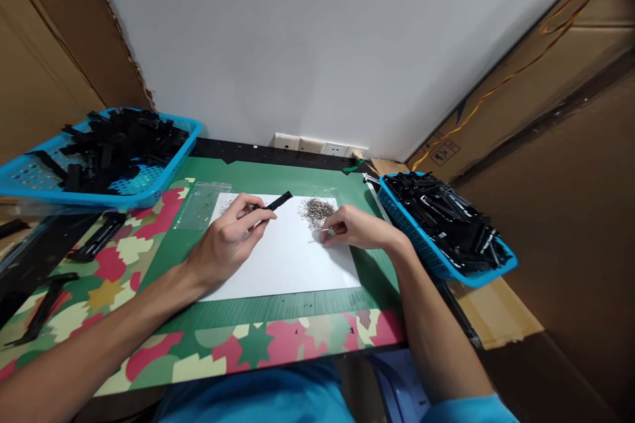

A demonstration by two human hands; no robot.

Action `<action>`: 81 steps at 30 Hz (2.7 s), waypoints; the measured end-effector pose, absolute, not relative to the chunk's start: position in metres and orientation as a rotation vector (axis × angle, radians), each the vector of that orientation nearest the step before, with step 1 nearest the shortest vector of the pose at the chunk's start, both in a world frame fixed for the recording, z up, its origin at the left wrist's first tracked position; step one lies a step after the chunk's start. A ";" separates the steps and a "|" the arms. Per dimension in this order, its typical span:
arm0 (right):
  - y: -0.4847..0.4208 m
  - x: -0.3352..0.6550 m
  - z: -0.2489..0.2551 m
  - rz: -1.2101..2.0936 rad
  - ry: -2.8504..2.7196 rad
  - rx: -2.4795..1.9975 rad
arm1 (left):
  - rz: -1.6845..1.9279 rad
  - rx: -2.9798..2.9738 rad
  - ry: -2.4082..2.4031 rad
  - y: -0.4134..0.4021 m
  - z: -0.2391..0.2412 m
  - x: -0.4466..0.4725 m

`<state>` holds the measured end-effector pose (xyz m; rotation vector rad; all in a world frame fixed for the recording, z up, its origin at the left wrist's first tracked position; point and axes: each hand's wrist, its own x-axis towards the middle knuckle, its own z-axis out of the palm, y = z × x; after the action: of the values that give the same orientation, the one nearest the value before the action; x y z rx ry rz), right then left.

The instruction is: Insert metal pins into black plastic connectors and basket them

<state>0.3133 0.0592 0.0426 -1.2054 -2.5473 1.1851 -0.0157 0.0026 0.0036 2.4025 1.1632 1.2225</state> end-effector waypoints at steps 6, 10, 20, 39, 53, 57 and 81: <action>0.056 0.306 0.039 1.099 -2.557 -1.189 | 1.257 2.305 1.181 0.007 -0.002 -0.015; 0.054 0.305 0.037 1.084 -2.552 -1.222 | 1.271 2.260 1.149 0.009 -0.004 -0.015; 0.048 0.286 0.041 1.244 -2.272 -0.930 | 1.272 1.960 1.171 0.009 -0.001 -0.008; 0.038 0.248 0.024 1.109 -1.747 -0.942 | 1.184 1.672 1.090 0.009 -0.001 0.034; 0.038 0.242 0.009 1.061 -1.807 -0.786 | 1.191 1.912 1.015 0.019 -0.003 0.027; 0.038 0.239 0.004 0.995 -1.816 -0.771 | 1.222 1.876 0.997 0.020 -0.006 0.027; 0.028 0.234 0.008 0.834 -1.880 -0.903 | 1.174 1.558 0.923 0.015 -0.006 0.025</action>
<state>0.2341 0.0283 0.0084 -0.9033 -1.8800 0.8344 0.0250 0.0148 -0.0065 1.5576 0.9235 1.1738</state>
